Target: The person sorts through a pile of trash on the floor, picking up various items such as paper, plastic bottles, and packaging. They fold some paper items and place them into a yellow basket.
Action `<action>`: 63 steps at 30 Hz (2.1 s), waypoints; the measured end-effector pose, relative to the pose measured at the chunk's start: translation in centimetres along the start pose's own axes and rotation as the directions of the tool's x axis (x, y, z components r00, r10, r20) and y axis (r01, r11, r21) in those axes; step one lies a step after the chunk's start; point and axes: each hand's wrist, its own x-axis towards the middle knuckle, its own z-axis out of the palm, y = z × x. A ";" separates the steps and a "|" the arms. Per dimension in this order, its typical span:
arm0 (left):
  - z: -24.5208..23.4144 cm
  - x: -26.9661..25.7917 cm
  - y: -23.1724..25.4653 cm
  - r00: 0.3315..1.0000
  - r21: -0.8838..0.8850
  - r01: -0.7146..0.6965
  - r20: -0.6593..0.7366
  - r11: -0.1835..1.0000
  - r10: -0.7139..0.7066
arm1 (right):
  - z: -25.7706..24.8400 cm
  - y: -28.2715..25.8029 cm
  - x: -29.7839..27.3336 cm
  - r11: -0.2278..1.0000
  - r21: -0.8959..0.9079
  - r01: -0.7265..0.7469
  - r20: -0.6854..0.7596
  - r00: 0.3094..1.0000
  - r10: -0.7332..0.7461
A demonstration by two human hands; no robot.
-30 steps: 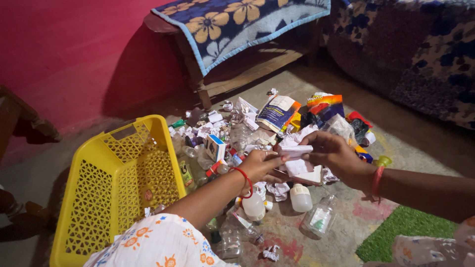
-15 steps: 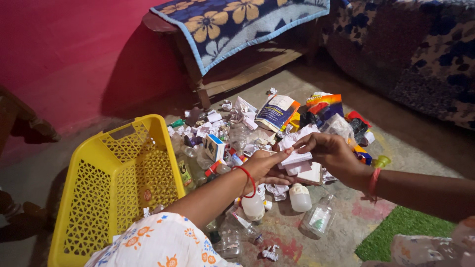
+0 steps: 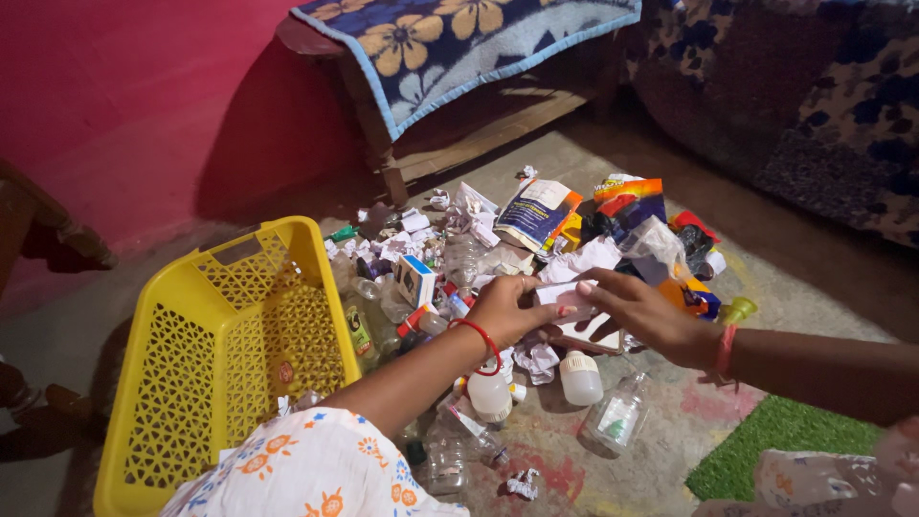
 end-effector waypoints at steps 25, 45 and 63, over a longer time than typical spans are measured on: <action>-0.2 0.3 -0.6 0.998 -0.143 0.043 0.060 0.989 -0.035 | -0.1 1.4 1.3 0.986 0.103 0.131 0.088 0.986 -0.140; -0.5 -0.5 -1.4 0.991 -0.280 0.137 0.038 0.950 -0.131 | -0.7 1.6 1.8 0.949 -0.082 0.305 0.211 0.936 -0.283; -6.9 -3.5 -4.9 0.959 0.571 0.058 -0.260 0.819 0.113 | 4.7 -2.7 6.6 0.611 -0.469 0.638 0.254 0.760 -0.599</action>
